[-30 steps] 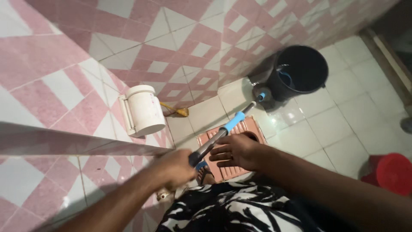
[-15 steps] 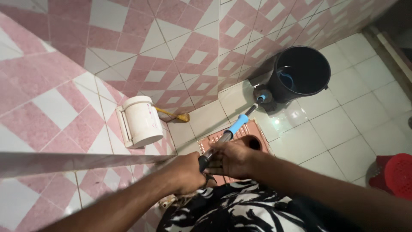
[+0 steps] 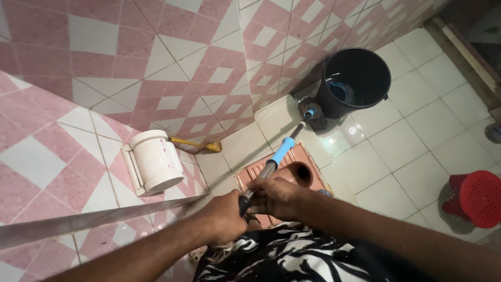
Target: The person is mopping the floor of a bathroom. They are using a mop with a long handle and a blue head. The person is moving the mop back and forth across the floor, cleaning the tiles.
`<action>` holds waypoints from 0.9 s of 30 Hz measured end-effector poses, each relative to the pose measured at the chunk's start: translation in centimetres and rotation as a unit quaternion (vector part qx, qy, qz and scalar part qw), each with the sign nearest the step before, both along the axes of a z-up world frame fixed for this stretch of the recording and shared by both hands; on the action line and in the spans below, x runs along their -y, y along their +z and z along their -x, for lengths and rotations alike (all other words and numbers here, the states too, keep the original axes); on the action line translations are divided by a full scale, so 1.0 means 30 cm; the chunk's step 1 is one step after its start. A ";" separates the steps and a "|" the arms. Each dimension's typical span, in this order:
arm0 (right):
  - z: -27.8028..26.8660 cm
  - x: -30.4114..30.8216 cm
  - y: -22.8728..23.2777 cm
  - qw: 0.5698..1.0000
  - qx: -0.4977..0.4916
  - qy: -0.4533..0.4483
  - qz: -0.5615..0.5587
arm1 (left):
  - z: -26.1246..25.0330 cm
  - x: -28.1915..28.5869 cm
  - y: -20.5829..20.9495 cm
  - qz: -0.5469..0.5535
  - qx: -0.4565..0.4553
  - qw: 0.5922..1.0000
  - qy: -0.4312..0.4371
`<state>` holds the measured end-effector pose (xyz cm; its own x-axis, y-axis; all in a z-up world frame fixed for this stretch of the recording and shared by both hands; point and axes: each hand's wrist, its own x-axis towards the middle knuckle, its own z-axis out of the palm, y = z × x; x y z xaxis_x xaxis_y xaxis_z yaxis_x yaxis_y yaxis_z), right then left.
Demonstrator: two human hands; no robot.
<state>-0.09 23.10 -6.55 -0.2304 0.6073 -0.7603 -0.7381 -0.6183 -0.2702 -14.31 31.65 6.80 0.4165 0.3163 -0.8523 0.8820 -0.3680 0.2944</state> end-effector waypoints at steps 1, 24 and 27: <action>-0.011 0.007 0.001 1.000 0.014 -0.002 0.005 | -0.010 0.008 -0.011 0.007 -0.004 1.000 0.002; -0.517 0.046 -0.109 0.986 0.119 -0.083 0.083 | -0.573 0.062 -0.152 0.001 0.066 0.998 0.007; -0.503 0.029 -0.020 0.987 0.146 -0.041 0.050 | -0.575 0.059 -0.129 0.006 0.041 0.999 -0.009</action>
